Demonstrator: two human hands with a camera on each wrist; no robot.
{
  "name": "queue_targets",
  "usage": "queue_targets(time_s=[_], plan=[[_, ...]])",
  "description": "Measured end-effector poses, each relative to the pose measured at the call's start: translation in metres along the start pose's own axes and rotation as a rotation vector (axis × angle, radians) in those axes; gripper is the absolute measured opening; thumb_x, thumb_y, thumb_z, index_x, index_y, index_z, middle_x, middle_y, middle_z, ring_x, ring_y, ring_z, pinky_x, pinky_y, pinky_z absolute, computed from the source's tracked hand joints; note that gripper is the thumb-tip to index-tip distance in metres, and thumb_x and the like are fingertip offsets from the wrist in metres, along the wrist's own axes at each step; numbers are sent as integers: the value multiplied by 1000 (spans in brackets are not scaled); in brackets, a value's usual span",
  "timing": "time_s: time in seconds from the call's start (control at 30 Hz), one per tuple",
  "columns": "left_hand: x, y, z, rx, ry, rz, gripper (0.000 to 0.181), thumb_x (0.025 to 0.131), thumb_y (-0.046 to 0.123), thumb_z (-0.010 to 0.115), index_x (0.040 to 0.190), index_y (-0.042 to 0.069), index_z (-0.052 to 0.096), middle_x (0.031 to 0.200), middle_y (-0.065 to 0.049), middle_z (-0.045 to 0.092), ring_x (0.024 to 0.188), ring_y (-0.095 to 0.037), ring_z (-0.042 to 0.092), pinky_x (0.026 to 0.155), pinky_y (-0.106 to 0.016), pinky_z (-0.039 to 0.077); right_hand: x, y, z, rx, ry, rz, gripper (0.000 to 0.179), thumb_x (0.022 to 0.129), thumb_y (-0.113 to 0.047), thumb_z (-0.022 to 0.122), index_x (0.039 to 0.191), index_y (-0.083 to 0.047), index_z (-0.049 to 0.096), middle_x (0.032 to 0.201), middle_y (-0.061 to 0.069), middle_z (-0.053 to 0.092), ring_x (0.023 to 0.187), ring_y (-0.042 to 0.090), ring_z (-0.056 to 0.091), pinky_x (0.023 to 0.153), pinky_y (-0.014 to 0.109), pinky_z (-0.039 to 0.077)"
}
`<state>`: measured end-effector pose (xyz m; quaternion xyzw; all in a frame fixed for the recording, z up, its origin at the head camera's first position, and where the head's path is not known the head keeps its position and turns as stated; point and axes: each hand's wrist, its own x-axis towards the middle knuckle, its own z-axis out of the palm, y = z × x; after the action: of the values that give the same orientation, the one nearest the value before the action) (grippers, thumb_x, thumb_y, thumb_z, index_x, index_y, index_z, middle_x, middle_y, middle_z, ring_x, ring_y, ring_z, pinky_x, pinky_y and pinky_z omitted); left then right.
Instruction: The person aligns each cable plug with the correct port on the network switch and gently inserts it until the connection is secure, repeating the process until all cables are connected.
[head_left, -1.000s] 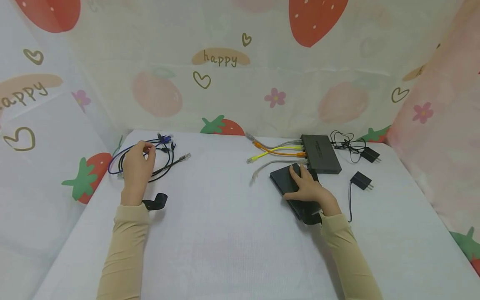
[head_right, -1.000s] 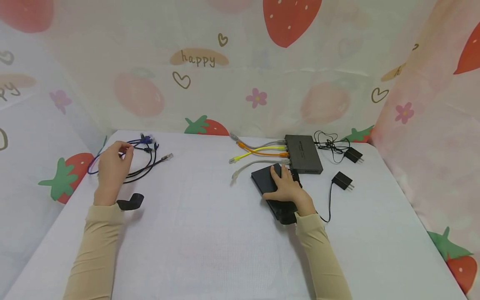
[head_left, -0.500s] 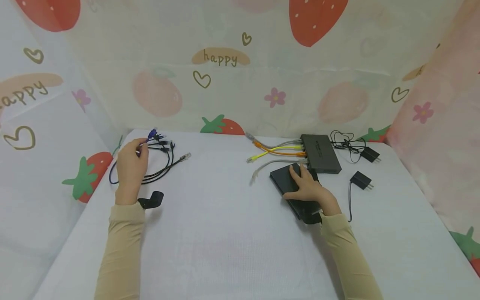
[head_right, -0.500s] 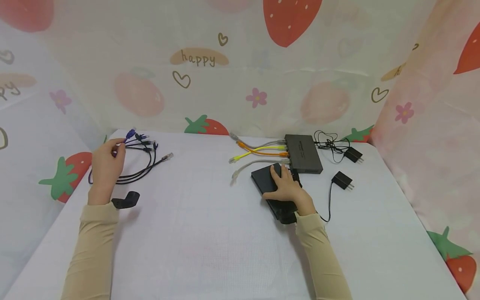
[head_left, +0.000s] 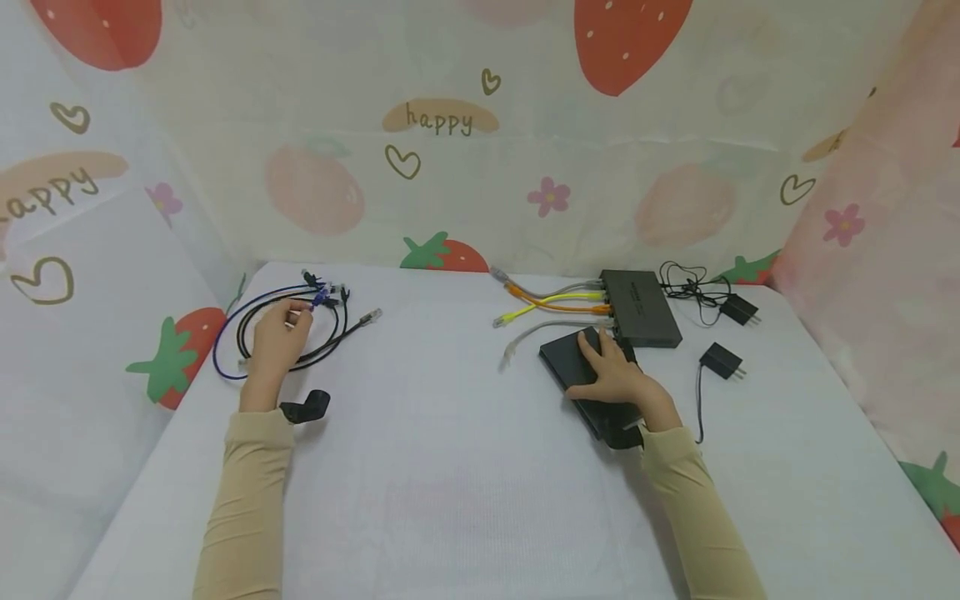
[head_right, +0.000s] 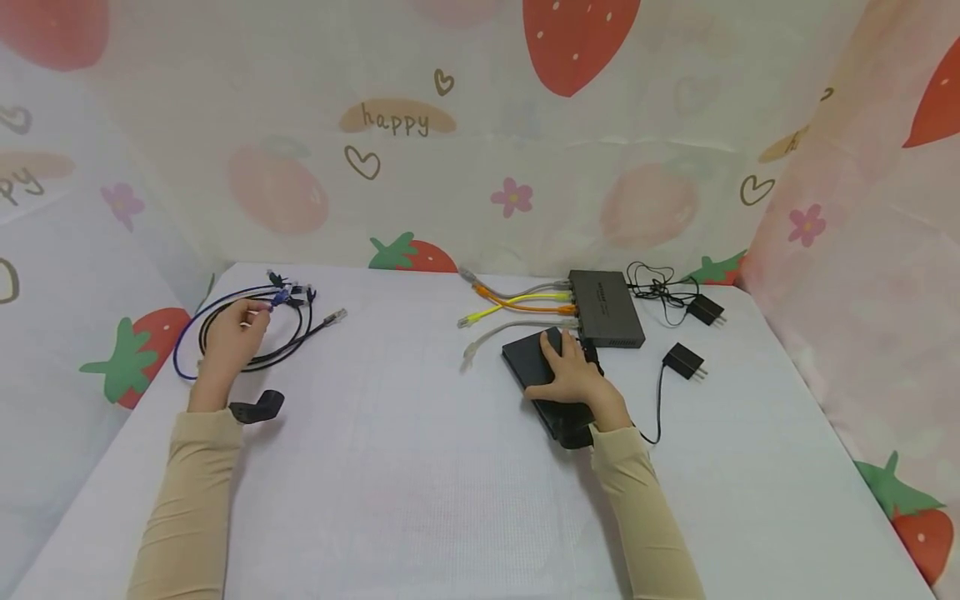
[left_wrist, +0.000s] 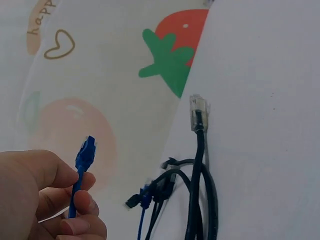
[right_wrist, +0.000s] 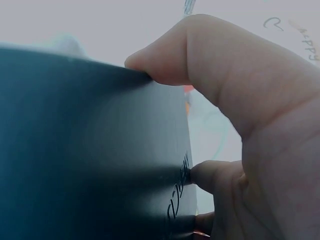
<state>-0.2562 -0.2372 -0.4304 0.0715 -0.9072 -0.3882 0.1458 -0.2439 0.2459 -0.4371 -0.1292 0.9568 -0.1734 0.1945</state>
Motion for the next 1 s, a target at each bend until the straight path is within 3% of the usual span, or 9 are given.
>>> queue_targets(time_s=[0.2, 0.5, 0.77, 1.0], plan=[[3, -13, 14, 29, -49, 25, 36, 95, 35, 50, 106, 2, 59, 78, -12, 55, 67, -21, 47, 58, -29, 38, -1, 0, 1, 15, 0, -4, 98, 82, -49, 63, 149, -7, 4, 150, 29, -10, 137, 47, -5, 100, 70, 10], [11, -16, 24, -1, 42, -16, 34, 96, 28, 47, 110, -1, 59, 82, -13, 55, 68, -19, 47, 60, -30, 37, 0, 2, 1, 8, -1, -9, 98, 83, -49, 62, 149, -7, 4, 150, 29, -10, 137, 47, -5, 100, 70, 11], [8, -16, 28, 60, -59, 17, 28, 94, 20, 51, 106, -2, 62, 86, -17, 58, 75, -26, 52, 63, -32, 38, 0, 3, 1, 10, 4, -15, 97, 82, -48, 62, 149, -7, 4, 150, 29, -10, 137, 47, -4, 100, 70, 11], [7, -19, 29, 81, -105, 42, 28, 94, 21, 53, 104, -3, 62, 95, -21, 61, 88, -34, 58, 74, -43, 44, 1, 4, 2, 1, 6, -14, 98, 82, -50, 62, 149, -8, 4, 150, 28, -10, 137, 47, -5, 99, 71, 12]])
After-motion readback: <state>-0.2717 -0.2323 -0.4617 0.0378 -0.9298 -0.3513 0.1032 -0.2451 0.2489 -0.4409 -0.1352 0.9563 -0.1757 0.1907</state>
